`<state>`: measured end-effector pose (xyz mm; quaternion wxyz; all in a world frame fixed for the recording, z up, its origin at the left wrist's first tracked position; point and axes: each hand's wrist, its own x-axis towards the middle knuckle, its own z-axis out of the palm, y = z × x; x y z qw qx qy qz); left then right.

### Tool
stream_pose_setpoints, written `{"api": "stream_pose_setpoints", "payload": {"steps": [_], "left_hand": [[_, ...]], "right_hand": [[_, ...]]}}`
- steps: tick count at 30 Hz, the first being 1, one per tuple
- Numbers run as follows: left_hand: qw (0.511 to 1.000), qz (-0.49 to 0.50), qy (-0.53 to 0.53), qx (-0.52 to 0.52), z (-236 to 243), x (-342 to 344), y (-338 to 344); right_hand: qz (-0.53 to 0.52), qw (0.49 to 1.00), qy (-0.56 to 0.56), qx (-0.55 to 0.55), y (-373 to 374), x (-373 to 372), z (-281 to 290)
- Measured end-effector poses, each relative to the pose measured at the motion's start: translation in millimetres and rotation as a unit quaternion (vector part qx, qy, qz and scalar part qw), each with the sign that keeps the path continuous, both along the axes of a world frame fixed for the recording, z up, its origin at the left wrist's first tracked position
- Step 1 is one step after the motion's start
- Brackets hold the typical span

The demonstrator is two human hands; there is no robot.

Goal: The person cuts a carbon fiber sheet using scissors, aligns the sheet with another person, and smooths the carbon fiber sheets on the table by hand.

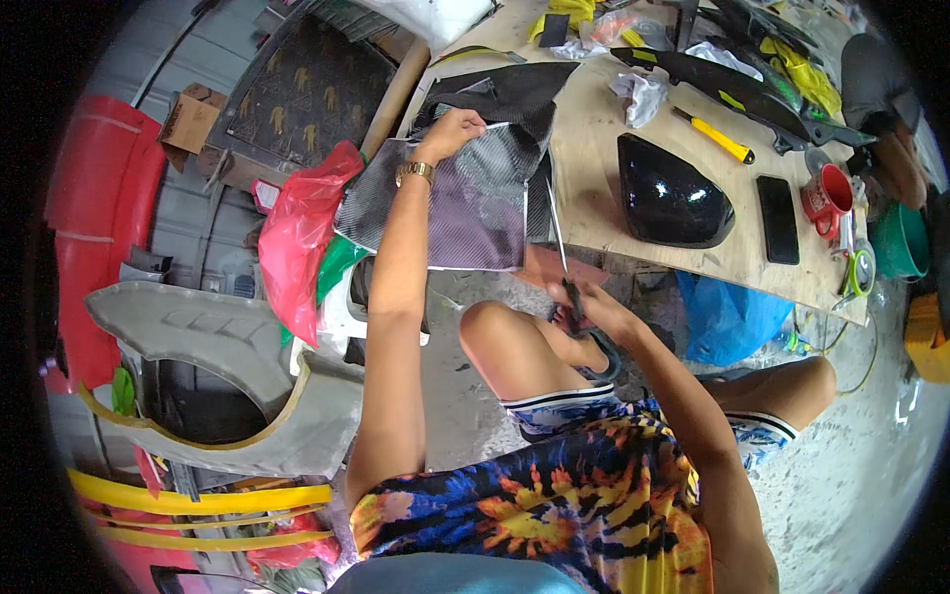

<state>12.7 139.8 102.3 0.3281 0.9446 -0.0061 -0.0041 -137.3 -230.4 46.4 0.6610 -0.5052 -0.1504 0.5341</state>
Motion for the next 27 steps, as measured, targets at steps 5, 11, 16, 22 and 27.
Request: {"api": "stream_pose_setpoints", "payload": {"steps": [5,11,16,22,27], "left_hand": [[0.999,-0.013,0.016,-0.027,12,-1,-8],[1.0,-0.014,0.025,-0.003,17,-7,-12],[1.0,-0.008,0.03,-0.002,10,-11,-5],[1.0,-0.001,0.024,-0.016,3,-10,-6],[1.0,-0.005,0.022,-0.006,3,-13,0]], "right_hand": [[-0.021,0.998,0.029,-0.043,47,25,-7],[-0.066,0.995,0.073,0.035,71,42,-9],[-0.105,0.992,0.047,0.044,71,39,-4],[-0.099,0.993,0.023,0.054,69,37,-19],[-0.105,0.994,0.003,0.02,69,30,-13]]}}
